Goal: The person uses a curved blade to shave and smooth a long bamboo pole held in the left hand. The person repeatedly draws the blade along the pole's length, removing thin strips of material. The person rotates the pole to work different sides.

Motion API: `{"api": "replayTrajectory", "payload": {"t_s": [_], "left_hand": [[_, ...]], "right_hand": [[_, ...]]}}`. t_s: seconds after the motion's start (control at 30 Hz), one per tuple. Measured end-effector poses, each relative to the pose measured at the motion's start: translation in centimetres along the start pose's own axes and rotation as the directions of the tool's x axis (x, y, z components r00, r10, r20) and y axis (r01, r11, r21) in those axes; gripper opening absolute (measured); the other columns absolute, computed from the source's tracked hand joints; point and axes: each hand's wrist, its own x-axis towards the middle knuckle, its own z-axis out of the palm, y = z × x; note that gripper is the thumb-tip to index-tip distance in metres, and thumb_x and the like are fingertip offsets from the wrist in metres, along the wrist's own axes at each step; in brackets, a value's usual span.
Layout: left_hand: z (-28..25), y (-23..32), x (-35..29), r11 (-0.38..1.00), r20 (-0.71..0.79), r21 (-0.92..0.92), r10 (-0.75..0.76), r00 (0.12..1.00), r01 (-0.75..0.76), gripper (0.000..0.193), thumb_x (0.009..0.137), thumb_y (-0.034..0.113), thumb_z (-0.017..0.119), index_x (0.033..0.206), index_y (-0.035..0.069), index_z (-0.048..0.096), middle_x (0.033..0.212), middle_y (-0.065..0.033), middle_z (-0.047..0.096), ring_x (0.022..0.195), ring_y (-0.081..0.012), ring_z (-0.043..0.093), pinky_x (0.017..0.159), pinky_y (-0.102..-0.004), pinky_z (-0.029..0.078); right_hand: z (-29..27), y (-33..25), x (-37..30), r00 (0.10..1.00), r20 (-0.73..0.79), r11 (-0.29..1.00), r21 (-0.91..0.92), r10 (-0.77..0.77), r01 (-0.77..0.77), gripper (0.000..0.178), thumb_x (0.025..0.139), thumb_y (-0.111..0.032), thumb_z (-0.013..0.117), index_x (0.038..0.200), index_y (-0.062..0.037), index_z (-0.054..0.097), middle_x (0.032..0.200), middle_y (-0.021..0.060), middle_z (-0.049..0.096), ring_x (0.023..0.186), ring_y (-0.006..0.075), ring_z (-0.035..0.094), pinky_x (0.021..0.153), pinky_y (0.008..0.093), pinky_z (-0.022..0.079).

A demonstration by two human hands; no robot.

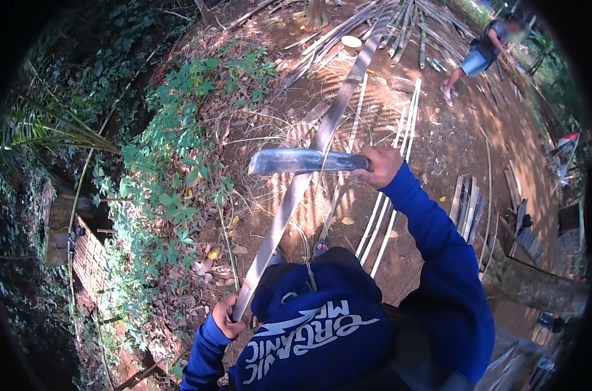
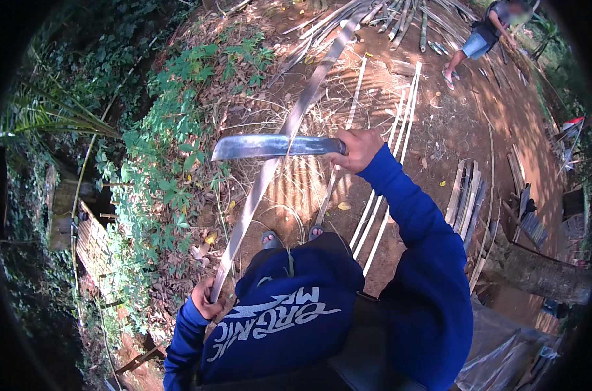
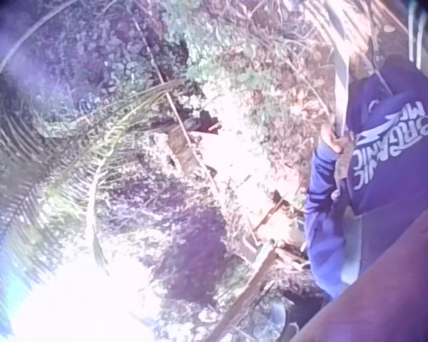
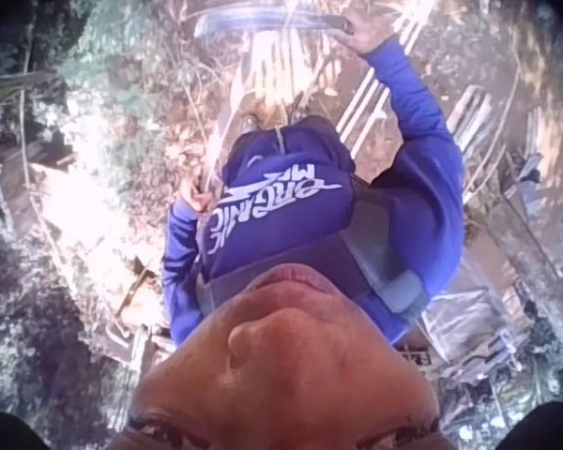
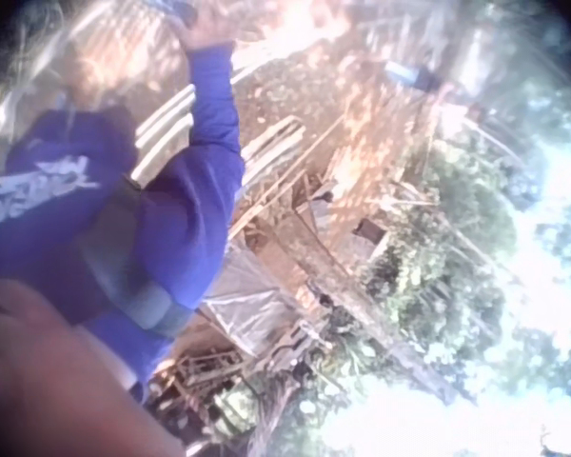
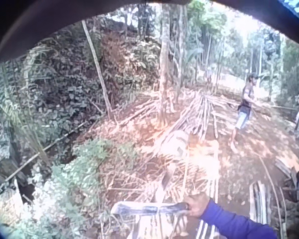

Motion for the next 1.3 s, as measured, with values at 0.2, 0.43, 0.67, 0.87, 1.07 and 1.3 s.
{"api": "replayTrajectory", "payload": {"t_s": [0.2,0.43,0.67,0.87,1.07,1.3], "left_hand": [[0.1,-1.9,-1.0,0.995,0.017,-0.092,-0.038,0.999,0.04,0.023,0.069,-0.01,0.056,0.084,0.005,0.048,0.059,0.0043,0.047,0.049,-0.0046,0.047,0.046,-0.0205,0.036],[-1.3,-5.4,-2.4,0.982,0.094,-0.168,-0.076,0.993,0.091,0.032,0.07,-0.01,0.058,0.098,0.003,0.049,0.063,0.0058,0.049,0.053,-0.0035,0.048,0.048,-0.0198,0.036],[-1.5,-5.0,-1.9,0.955,0.114,-0.162,-0.232,0.966,0.249,0.035,0.068,-0.005,0.061,0.101,0.004,0.051,0.064,0.0017,0.053,0.05,-0.0068,0.051,0.046,-0.0224,0.039],[-2.2,-13.3,-2.4,0.997,-0.019,0.029,-0.068,0.998,0.068,0.032,0.07,-0.002,0.066,0.098,0.006,0.053,0.073,0.0013,0.047,0.065,-0.0093,0.049,0.059,-0.0263,0.043],[-1.0,-21.1,-2.9,0.944,-0.091,0.299,-0.12,0.989,0.142,0.028,0.072,0.006,0.069,0.096,0.007,0.054,0.07,-0.0065,0.055,0.065,-0.0179,0.056,0.063,-0.0322,0.048],[1.0,-33.4,-2.8,0.679,-0.122,0.68,-0.269,0.955,0.278,0.026,0.077,0.018,0.058,0.103,0.013,0.059,0.086,-0.0166,0.067,0.077,-0.0357,0.065,0.066,-0.0426,0.051]], "right_hand": [[-0.8,4.3,0.9,0.857,-0.033,0.851,-0.105,0.514,-0.514,0.055,0.087,-0.06,0.05,0.077,-0.0069,0.061,0.054,0.0147,0.056,0.053,0.0356,0.06,0.052,0.0457,0.049],[0.1,8.9,3.7,0.7,-0.17,0.706,-0.038,0.693,-0.708,0.062,0.088,-0.062,0.044,0.085,-0.0041,0.064,0.06,0.0171,0.06,0.061,0.0364,0.063,0.061,0.0464,0.051],[3.5,2.1,4.0,0.811,-0.103,0.803,0.259,0.576,-0.537,0.054,0.085,-0.053,0.061,0.071,-0.0013,0.064,0.048,0.0057,0.043,0.044,0.018,0.042,0.046,0.0351,0.034],[6.1,-6.2,4.8,0.598,0.322,0.275,0.664,0.734,-0.695,0.029,0.077,-0.022,0.074,0.064,-0.0011,0.06,0.056,-0.0017,0.054,0.055,0.0065,0.049,0.052,0.0288,0.04],[11.3,-9.9,1.9,0.623,0.053,0.388,0.74,0.78,-0.55,0.021,0.073,-0.017,0.075,0.073,-0.001,0.062,0.063,0.0036,0.061,0.058,0.013,0.057,0.06,0.031,0.048],[13.8,-14.9,-0.8,0.761,0.025,0.639,0.525,0.648,-0.562,0.025,0.071,-0.023,0.07,0.074,-0.0019,0.057,0.059,0.0163,0.059,0.055,0.0359,0.06,0.054,0.041,0.05]]}}
